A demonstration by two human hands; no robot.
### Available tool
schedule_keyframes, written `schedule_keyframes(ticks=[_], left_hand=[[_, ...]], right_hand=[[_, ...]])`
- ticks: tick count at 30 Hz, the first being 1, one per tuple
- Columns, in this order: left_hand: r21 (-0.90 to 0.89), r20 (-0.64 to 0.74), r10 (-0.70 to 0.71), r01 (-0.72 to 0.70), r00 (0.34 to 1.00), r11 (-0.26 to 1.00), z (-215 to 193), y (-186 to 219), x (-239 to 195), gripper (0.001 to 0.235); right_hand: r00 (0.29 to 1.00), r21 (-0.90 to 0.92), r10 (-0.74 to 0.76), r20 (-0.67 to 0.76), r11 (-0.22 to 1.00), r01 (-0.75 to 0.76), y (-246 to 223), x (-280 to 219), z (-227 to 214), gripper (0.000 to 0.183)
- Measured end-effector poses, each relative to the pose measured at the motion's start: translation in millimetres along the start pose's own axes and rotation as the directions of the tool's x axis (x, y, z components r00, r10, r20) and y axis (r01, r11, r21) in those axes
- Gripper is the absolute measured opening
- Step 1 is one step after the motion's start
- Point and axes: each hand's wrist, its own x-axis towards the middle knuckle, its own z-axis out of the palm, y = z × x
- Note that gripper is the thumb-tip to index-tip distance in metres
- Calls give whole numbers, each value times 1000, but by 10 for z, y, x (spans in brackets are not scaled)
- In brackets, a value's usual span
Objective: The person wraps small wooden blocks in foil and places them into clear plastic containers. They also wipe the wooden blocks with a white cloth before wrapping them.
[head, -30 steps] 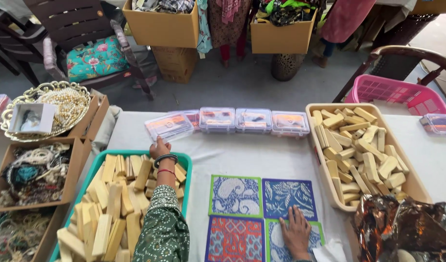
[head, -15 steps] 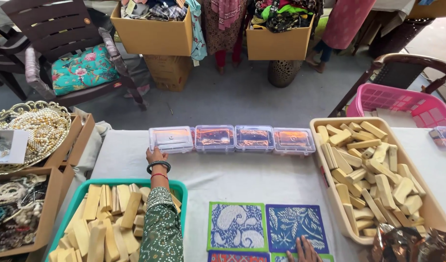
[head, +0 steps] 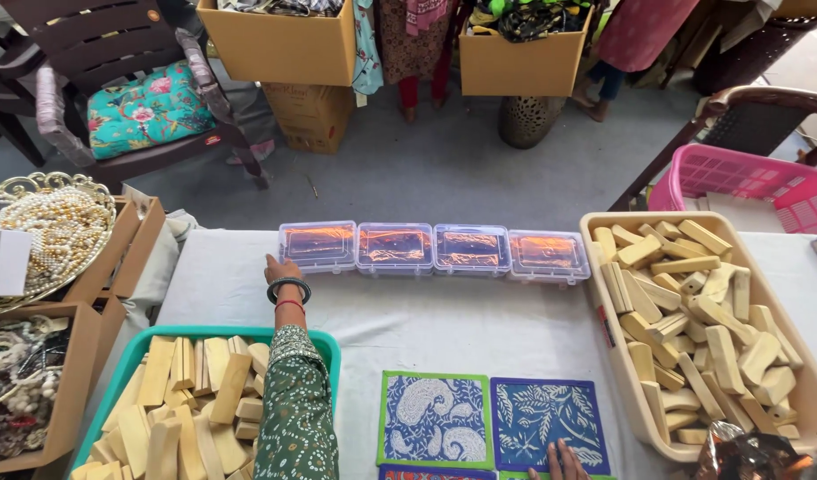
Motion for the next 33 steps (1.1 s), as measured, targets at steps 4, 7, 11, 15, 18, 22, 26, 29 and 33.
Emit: schedule_keyframes(ticks=[4, 7, 11, 15, 18, 22, 26, 29, 33], left_hand=[[317, -77, 247, -211, 966, 925, 201, -296, 81, 72], [199, -171, 290, -255, 942, 946, 308, -388, -358, 73], [146, -168, 504, -485, 847, 862, 728, -1069, -1538, 54], [-79, 298, 522, -524, 799, 848, 647, -1846, -3493, 35], [-234, 801, 170, 39, 574, 972, 241, -2539, -4457, 24], [-40, 915, -100, 334, 391, 942, -332, -3115, -4949, 27], [-25, 905, -157, 419, 395, 908, -697, -3132, -4927, 33], [-46, 861, -189, 442, 472, 896, -794, -2974, -4936, 35], [-49, 813, -182, 378, 553, 925, -786, -2907, -4947, 34]], right_hand=[[998, -19, 51, 33, 999, -50, -416, 278, -647, 69], [898, -226, 268, 350, 954, -197, -746, 551, -1083, 75], [950, -28, 242, 200, 970, -241, -1014, 837, -1635, 69], [938, 13, 247, 242, 966, -257, -1206, 1027, -2005, 65], [942, 31, 210, 263, 974, -226, -1202, 1069, -2078, 65], [947, 102, 204, 249, 967, -235, -1149, 986, -2143, 62], [944, 252, 122, 307, 946, -204, -1026, 876, -2183, 62], [906, 369, 99, 413, 890, -266, -938, 642, -2437, 55], [878, 598, 33, 478, 720, -352, -764, 312, -3147, 36]])
